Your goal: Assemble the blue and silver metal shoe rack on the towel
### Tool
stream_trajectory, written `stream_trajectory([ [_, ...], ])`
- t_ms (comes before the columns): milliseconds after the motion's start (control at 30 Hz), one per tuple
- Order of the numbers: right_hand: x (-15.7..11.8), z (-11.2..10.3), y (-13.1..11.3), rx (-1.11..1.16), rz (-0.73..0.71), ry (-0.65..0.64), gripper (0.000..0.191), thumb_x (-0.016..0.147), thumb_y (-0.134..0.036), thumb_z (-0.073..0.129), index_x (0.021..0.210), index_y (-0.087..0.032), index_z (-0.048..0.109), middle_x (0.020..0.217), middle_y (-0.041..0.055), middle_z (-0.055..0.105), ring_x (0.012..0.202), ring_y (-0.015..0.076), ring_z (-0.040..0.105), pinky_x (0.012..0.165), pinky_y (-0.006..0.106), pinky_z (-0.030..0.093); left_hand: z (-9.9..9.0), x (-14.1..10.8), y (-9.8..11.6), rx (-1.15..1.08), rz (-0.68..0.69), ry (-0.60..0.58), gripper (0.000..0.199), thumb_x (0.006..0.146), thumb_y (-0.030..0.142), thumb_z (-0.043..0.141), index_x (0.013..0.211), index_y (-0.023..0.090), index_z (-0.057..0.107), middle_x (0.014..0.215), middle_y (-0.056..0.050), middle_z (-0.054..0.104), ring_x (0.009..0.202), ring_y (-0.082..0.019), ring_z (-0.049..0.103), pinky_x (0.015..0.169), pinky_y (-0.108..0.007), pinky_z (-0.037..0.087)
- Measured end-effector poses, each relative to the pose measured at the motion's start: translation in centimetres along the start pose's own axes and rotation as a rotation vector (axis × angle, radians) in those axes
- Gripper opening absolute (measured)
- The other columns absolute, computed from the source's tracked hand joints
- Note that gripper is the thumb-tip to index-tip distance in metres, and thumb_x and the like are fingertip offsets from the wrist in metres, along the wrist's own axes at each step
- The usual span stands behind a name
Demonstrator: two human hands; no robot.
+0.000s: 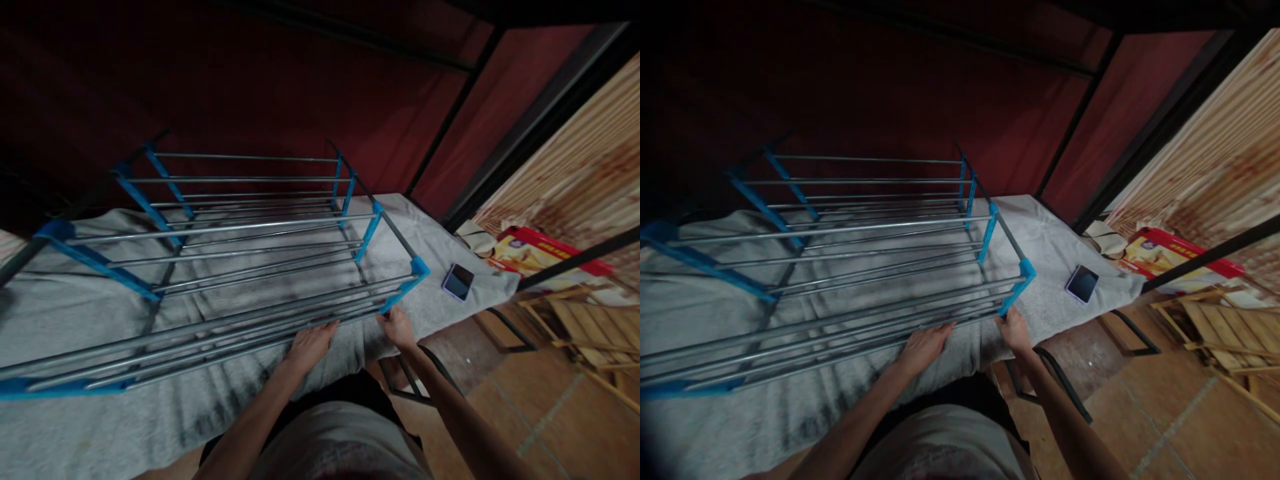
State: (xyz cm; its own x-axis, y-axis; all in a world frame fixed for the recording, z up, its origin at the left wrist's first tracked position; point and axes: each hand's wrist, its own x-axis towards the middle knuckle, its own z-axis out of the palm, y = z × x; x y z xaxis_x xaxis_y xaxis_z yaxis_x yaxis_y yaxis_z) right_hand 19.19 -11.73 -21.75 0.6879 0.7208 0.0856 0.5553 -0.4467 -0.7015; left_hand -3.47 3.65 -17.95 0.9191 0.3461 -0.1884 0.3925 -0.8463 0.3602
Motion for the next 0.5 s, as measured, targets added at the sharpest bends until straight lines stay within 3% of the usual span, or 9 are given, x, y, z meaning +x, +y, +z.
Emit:
stream_trajectory([
  [133, -0.1, 0.5, 0.2, -0.001, 0.021, 0.032, 0.023, 0.076, -0.033, 0.051, 0.095, -0.022, 0.057, 0.091, 0.0096, 0.066, 0.09, 0.0288, 0.062, 0.085, 0.043, 0.048, -0.3, 0.0, 0.3, -0.012, 0.014, 0.012, 0.055, 0.087, 0.008, 0.038, 0.14, 0.025, 0.044, 0.127, -0.008, 0.063, 0.111, -0.022, 0.062, 0.096, -0.038, 0.049],
  [267, -0.2, 1.1, 0.0, 0.05, -0.004, 0.03, 0.031, 0.076, -0.032, 0.05, 0.104, -0.02, 0.055, 0.104, 0.009, 0.065, 0.1, 0.0263, 0.059, 0.091, 0.042, 0.047, 0.0, 0.1, 0.2, 0.011, 0.009, 0.038, 0.054, 0.087, 0.007, 0.038, 0.137, 0.023, 0.046, 0.126, -0.008, 0.063, 0.109, -0.023, 0.063, 0.094, -0.039, 0.05],
  [400, -0.6, 1.2, -0.5, 0.124, -0.042, 0.017, 0.035, 0.078, -0.032, 0.046, 0.11, -0.018, 0.052, 0.112, 0.0084, 0.062, 0.106, 0.0228, 0.057, 0.096, 0.039, 0.045, 0.8, -1.1, 0.8, 0.072, 0.048, 0.172, 0.052, 0.088, 0.006, 0.037, 0.138, 0.02, 0.044, 0.134, -0.01, 0.056, 0.12, -0.022, 0.056, 0.1, -0.039, 0.045],
  [500, -1.0, 0.4, -1.0, 0.233, -0.056, 0.072, 0.035, 0.079, -0.033, 0.048, 0.11, -0.018, 0.052, 0.113, 0.0088, 0.061, 0.106, 0.0229, 0.056, 0.096, 0.04, 0.045, 1.1, -2.8, 1.8, 0.143, 0.169, 0.253, 0.049, 0.09, 0.009, 0.038, 0.137, 0.021, 0.045, 0.135, -0.008, 0.055, 0.121, -0.022, 0.053, 0.103, -0.038, 0.043],
])
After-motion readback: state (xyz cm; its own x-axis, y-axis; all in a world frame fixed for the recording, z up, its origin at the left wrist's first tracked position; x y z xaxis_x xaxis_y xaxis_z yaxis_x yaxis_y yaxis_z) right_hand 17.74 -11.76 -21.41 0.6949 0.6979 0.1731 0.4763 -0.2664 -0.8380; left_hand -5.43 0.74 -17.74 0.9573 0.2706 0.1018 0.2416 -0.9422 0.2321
